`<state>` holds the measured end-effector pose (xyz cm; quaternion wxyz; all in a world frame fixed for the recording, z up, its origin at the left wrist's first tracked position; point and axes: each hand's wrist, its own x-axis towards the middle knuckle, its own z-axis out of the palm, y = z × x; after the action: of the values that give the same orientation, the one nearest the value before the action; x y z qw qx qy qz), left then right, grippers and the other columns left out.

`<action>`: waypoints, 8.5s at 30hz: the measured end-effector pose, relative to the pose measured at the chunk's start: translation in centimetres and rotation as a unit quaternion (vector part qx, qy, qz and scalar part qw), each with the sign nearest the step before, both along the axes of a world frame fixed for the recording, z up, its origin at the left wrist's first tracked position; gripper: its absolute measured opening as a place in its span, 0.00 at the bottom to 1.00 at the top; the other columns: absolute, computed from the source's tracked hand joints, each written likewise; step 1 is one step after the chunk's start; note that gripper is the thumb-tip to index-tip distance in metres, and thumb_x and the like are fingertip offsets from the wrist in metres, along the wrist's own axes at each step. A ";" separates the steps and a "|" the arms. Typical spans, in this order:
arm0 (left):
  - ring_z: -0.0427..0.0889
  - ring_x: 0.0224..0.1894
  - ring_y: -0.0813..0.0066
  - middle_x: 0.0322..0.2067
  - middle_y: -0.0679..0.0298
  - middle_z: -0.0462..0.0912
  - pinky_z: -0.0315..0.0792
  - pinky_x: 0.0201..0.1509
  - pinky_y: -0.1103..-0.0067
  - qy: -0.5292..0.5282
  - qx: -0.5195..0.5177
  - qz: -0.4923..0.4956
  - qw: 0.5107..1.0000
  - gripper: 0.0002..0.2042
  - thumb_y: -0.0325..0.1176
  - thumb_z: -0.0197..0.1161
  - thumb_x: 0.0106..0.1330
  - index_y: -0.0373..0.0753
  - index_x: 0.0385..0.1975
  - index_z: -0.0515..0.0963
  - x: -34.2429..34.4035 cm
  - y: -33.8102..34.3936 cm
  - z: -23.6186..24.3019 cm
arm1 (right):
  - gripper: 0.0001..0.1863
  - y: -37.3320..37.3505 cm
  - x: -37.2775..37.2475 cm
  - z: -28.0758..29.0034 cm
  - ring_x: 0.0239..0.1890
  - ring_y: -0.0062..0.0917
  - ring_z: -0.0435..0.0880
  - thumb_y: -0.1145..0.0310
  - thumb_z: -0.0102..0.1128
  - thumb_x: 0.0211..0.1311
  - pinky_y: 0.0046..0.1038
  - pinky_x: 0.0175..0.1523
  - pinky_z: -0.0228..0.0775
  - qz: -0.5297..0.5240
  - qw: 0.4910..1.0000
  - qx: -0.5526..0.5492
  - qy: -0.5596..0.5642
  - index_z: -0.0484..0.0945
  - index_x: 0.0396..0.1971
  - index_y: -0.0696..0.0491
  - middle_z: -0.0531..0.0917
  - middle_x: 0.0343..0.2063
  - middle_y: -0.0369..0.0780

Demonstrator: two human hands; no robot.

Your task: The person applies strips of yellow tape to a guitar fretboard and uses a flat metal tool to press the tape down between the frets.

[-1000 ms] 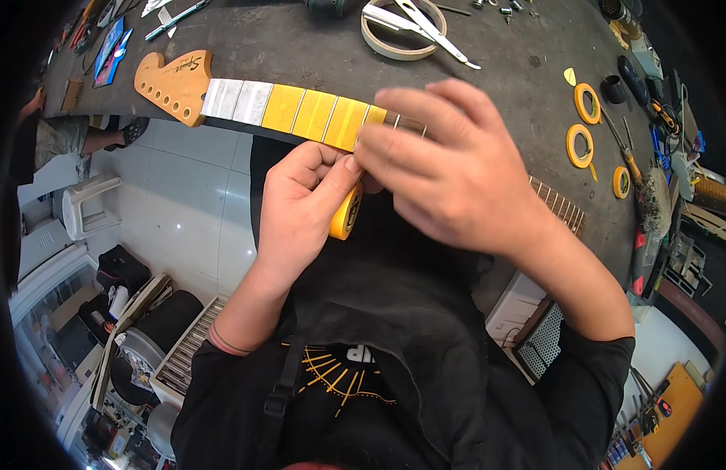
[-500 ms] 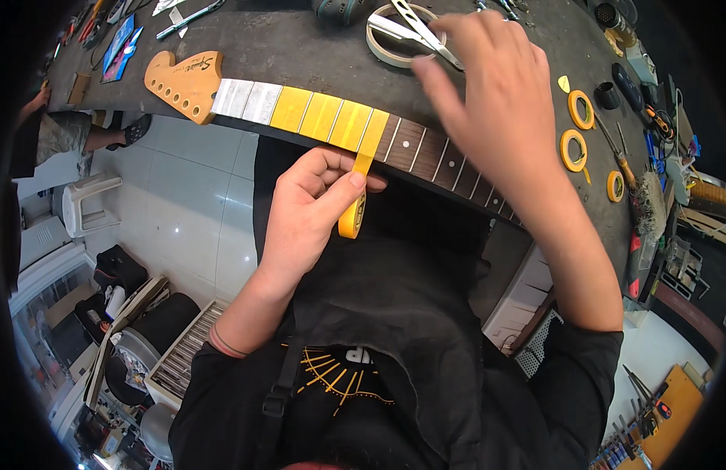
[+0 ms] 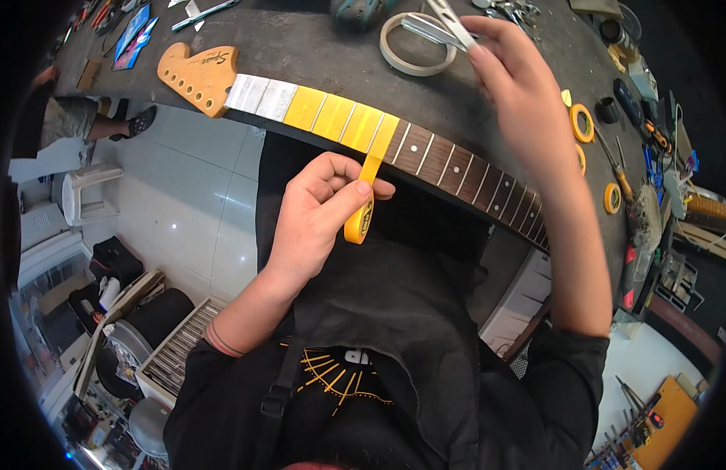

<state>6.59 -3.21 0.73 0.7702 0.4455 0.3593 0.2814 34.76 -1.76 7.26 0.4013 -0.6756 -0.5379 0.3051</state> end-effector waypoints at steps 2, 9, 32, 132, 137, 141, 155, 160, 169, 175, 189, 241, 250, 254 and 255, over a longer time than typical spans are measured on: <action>0.92 0.50 0.74 0.48 0.52 0.95 0.82 0.58 0.76 -0.006 -0.003 0.014 1.000 0.05 0.27 0.63 0.84 0.32 0.51 0.78 -0.3 -0.3 -0.2 | 0.18 -3.3 -2.5 -0.1 0.41 0.15 0.75 0.74 0.61 0.85 0.23 0.48 0.70 -0.012 0.992 0.112 -0.062 0.82 0.69 0.55 0.79 0.41 0.30; 0.92 0.49 0.74 0.46 0.52 0.94 0.83 0.56 0.76 -0.016 0.016 0.015 1.000 0.03 0.26 0.62 0.85 0.33 0.49 0.78 0.1 -0.6 -0.4 | 0.38 -9.3 -5.3 -1.3 0.36 0.34 0.83 0.86 0.74 0.56 0.37 0.41 0.71 0.158 0.916 0.205 -0.305 0.84 0.70 0.48 0.84 0.37 0.36; 0.93 0.47 0.74 0.45 0.50 0.94 0.85 0.56 0.76 -0.042 0.063 0.011 0.997 0.05 0.27 0.63 0.86 0.33 0.46 0.77 -0.9 -2.2 -0.1 | 0.18 -6.9 -4.3 1.0 0.48 0.16 0.78 0.74 0.55 0.88 0.23 0.56 0.72 -0.011 0.998 0.064 -0.017 0.78 0.70 0.59 0.82 0.46 0.33; 0.79 0.34 0.91 0.38 0.65 0.91 0.72 0.37 0.86 0.092 0.114 -0.008 0.989 0.07 0.26 0.66 0.84 0.29 0.45 0.88 1.4 0.5 1.8 | 0.11 -1.0 -2.7 -0.4 0.35 0.20 0.82 0.68 0.67 0.83 0.28 0.45 0.75 0.131 0.985 -0.090 -0.071 0.85 0.41 0.62 0.87 0.32 0.38; 0.79 0.34 0.91 0.38 0.65 0.91 0.72 0.38 0.86 0.077 0.128 -0.006 0.989 0.06 0.25 0.66 0.85 0.29 0.46 0.88 1.5 0.5 1.7 | 0.12 -1.1 -2.7 -0.6 0.36 0.20 0.83 0.67 0.67 0.84 0.28 0.45 0.76 0.136 0.984 -0.082 -0.077 0.86 0.42 0.62 0.87 0.32 0.37; 0.88 0.38 0.82 0.37 0.62 0.92 0.80 0.45 0.80 0.098 0.074 0.005 0.992 0.03 0.23 0.72 0.79 0.29 0.42 0.88 1.6 0.5 2.3 | 0.12 -1.0 -2.6 -0.6 0.36 0.21 0.84 0.67 0.67 0.83 0.28 0.46 0.76 0.140 0.984 -0.081 -0.078 0.86 0.42 0.62 0.88 0.33 0.38; 0.87 0.38 0.81 0.36 0.62 0.92 0.80 0.45 0.80 0.102 0.078 0.010 0.992 0.03 0.23 0.71 0.79 0.30 0.42 0.88 1.6 0.4 2.2 | 0.12 -1.0 -2.7 -0.6 0.35 0.22 0.84 0.67 0.68 0.82 0.29 0.45 0.76 0.141 0.982 -0.074 -0.099 0.86 0.42 0.62 0.87 0.32 0.39; 0.87 0.38 0.82 0.37 0.62 0.92 0.80 0.45 0.79 0.102 0.081 0.011 0.991 0.04 0.23 0.71 0.79 0.30 0.41 0.88 1.6 0.3 2.2 | 0.12 -1.0 -2.7 -0.8 0.34 0.20 0.82 0.67 0.68 0.82 0.28 0.43 0.76 0.140 0.983 -0.068 -0.096 0.86 0.42 0.62 0.86 0.31 0.38; 0.83 0.36 0.89 0.41 0.61 0.94 0.76 0.42 0.85 0.107 0.134 -0.031 0.985 0.07 0.26 0.65 0.85 0.29 0.45 0.86 1.3 0.5 1.2 | 0.12 -0.9 -2.6 -0.6 0.34 0.19 0.82 0.67 0.68 0.83 0.28 0.43 0.76 0.146 0.979 -0.075 -0.117 0.85 0.42 0.62 0.87 0.31 0.39; 0.88 0.39 0.83 0.41 0.54 0.95 0.81 0.45 0.82 0.078 0.094 -0.009 0.992 0.08 0.27 0.65 0.86 0.27 0.46 0.84 1.7 0.3 1.0 | 0.10 -1.5 -3.4 0.2 0.34 0.28 0.88 0.68 0.70 0.80 0.30 0.43 0.78 0.123 0.973 -0.093 -0.174 0.87 0.46 0.60 0.90 0.34 0.42; 0.93 0.41 0.77 0.38 0.56 0.95 0.84 0.45 0.79 0.056 0.102 0.009 0.993 0.09 0.29 0.67 0.85 0.27 0.45 0.85 2.1 0.3 0.2 | 0.08 -3.4 -6.6 -1.8 0.42 0.41 0.86 0.67 0.72 0.72 0.43 0.48 0.78 0.032 0.963 0.058 -0.262 0.85 0.34 0.56 0.84 0.32 0.41; 0.91 0.40 0.81 0.37 0.60 0.94 0.83 0.45 0.82 0.058 0.112 -0.010 0.992 0.11 0.34 0.66 0.88 0.30 0.46 0.84 1.9 0.4 -0.1 | 0.14 -1.7 -2.5 -0.5 0.61 0.36 0.85 0.73 0.71 0.59 0.40 0.63 0.79 0.303 0.828 0.222 -0.416 0.83 0.46 0.48 0.88 0.52 0.33; 0.91 0.40 0.81 0.37 0.60 0.94 0.83 0.45 0.81 0.062 0.117 -0.017 0.991 0.12 0.35 0.66 0.88 0.30 0.47 0.84 1.9 0.5 -0.1 | 0.15 -2.0 -2.3 -0.3 0.62 0.37 0.85 0.74 0.71 0.59 0.40 0.62 0.81 0.311 0.824 0.215 -0.421 0.83 0.47 0.48 0.88 0.54 0.34; 0.91 0.40 0.81 0.37 0.60 0.94 0.83 0.45 0.81 0.054 0.114 -0.013 0.992 0.12 0.35 0.66 0.88 0.30 0.47 0.84 2.0 0.4 -0.2 | 0.15 -2.5 -2.3 -0.5 0.63 0.36 0.86 0.72 0.71 0.59 0.40 0.63 0.81 0.291 0.821 0.221 -0.439 0.85 0.47 0.49 0.89 0.53 0.34; 0.91 0.40 0.81 0.37 0.60 0.94 0.83 0.46 0.81 0.049 0.109 -0.015 0.993 0.12 0.35 0.66 0.88 0.30 0.47 0.84 1.9 0.4 -0.1 | 0.15 -2.7 -2.4 -0.3 0.63 0.36 0.86 0.72 0.71 0.59 0.40 0.63 0.81 0.292 0.819 0.222 -0.441 0.85 0.47 0.49 0.89 0.53 0.34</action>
<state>8.54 -2.82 0.66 0.7022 0.5456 0.3574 0.2854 32.40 -4.50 6.96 0.1527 -0.4422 -0.8824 -0.0498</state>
